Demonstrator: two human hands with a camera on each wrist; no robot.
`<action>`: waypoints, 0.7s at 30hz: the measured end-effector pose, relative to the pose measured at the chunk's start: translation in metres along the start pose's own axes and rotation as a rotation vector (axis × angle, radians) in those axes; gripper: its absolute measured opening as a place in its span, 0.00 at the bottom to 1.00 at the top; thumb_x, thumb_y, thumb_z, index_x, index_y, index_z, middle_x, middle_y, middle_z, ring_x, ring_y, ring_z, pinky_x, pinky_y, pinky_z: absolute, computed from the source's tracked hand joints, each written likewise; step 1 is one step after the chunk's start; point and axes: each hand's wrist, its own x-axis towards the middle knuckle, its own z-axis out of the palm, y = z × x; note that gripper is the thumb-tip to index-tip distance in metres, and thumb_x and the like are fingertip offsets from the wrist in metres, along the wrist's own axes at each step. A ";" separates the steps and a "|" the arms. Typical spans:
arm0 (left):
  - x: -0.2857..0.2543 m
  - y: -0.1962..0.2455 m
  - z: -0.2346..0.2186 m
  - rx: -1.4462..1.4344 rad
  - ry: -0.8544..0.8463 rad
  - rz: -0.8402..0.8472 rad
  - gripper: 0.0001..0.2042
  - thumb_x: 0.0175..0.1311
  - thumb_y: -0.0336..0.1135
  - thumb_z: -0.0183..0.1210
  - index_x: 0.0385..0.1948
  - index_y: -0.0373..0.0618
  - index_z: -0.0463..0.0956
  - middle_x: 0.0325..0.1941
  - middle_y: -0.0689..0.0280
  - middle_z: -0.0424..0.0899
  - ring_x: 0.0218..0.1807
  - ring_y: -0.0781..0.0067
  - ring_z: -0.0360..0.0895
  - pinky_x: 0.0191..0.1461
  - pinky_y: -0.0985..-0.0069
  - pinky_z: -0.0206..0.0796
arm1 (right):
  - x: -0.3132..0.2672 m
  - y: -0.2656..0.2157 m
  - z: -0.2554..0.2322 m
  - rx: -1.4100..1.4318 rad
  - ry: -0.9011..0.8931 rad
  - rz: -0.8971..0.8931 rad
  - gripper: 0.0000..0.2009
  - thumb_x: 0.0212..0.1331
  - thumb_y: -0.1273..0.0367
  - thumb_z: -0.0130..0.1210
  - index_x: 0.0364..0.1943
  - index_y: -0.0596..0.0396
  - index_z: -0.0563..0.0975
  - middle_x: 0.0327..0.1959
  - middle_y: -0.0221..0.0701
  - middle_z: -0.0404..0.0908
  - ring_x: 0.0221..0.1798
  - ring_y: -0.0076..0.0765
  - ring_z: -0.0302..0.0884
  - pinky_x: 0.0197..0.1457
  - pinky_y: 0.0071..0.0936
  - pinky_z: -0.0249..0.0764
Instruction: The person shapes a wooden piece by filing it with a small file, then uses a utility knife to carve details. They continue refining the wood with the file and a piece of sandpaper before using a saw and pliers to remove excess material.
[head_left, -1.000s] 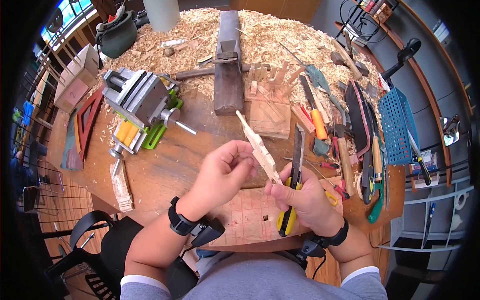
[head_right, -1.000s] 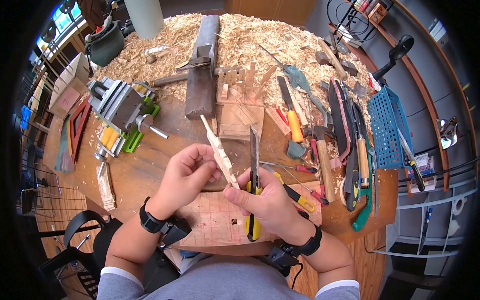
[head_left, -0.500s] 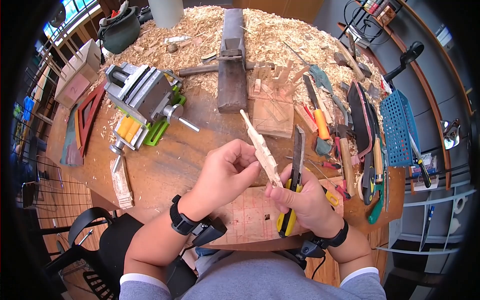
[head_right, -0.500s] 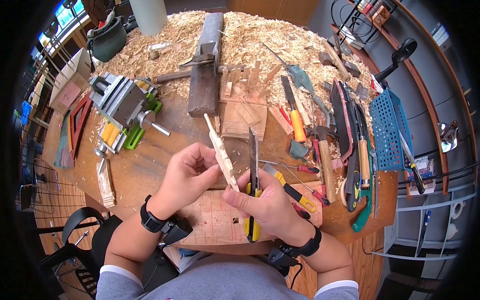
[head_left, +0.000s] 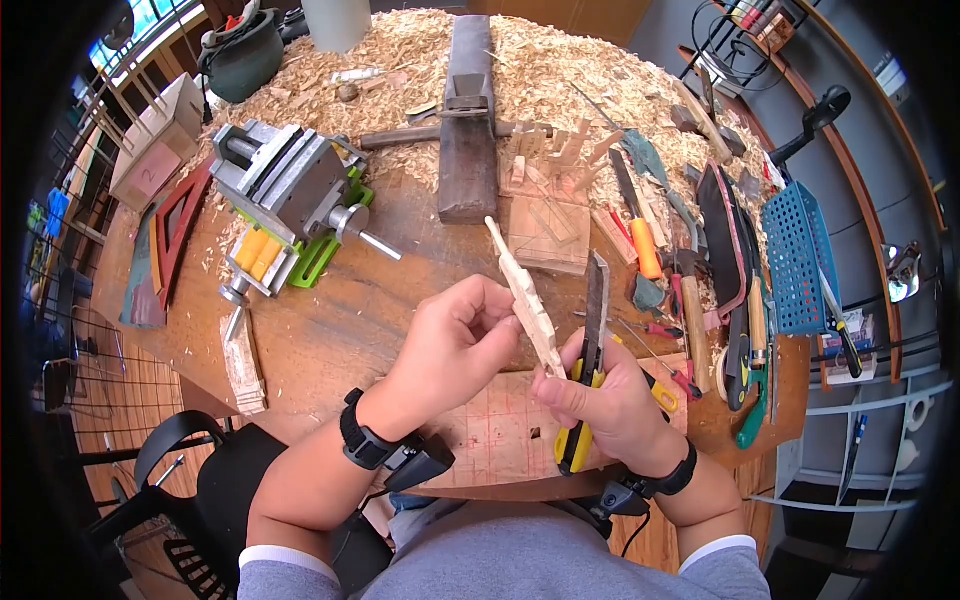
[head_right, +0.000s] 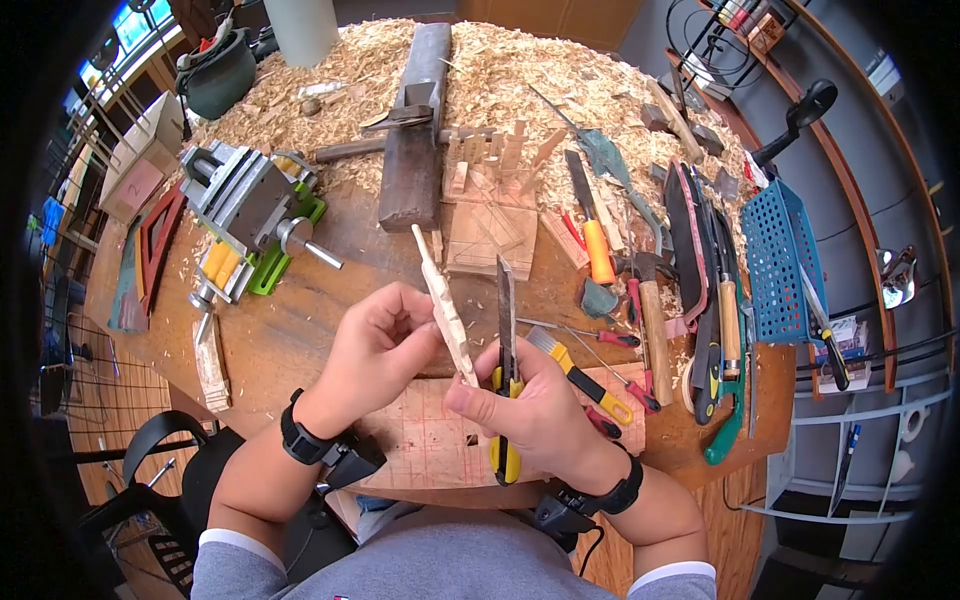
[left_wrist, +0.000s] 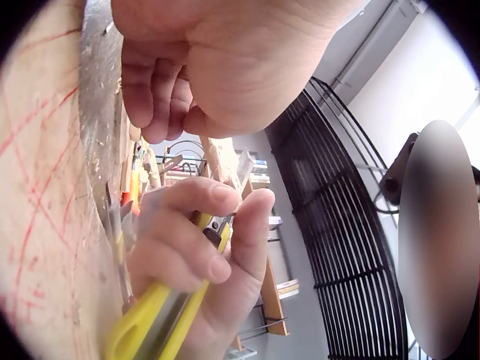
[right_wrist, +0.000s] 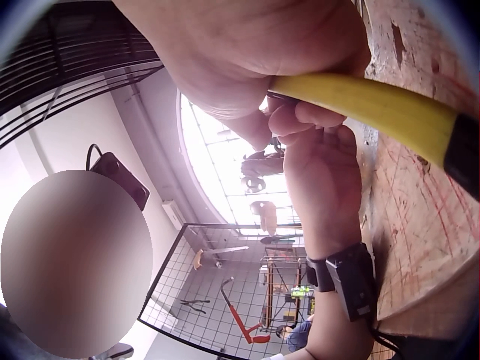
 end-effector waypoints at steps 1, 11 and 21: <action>0.000 0.000 0.000 -0.024 0.005 -0.013 0.03 0.70 0.22 0.55 0.42 0.37 0.73 0.39 0.67 0.84 0.38 0.83 0.81 0.42 0.84 0.75 | 0.000 0.001 0.000 0.000 -0.001 0.000 0.14 0.59 0.66 0.70 0.36 0.52 0.73 0.26 0.24 0.79 0.23 0.14 0.73 0.26 0.13 0.70; 0.008 0.001 0.000 -0.598 0.059 -0.317 0.22 0.79 0.53 0.40 0.41 0.43 0.74 0.31 0.66 0.80 0.25 0.78 0.74 0.25 0.82 0.66 | -0.003 -0.009 0.007 -0.019 -0.028 -0.005 0.14 0.58 0.67 0.70 0.36 0.52 0.73 0.27 0.21 0.78 0.27 0.13 0.73 0.29 0.14 0.69; 0.004 0.002 0.003 -0.776 0.062 -0.436 0.21 0.78 0.55 0.42 0.38 0.47 0.73 0.23 0.71 0.68 0.19 0.82 0.59 0.20 0.84 0.48 | -0.002 0.000 0.008 -0.180 -0.111 -0.022 0.16 0.55 0.64 0.73 0.32 0.50 0.74 0.25 0.15 0.70 0.28 0.09 0.62 0.29 0.14 0.59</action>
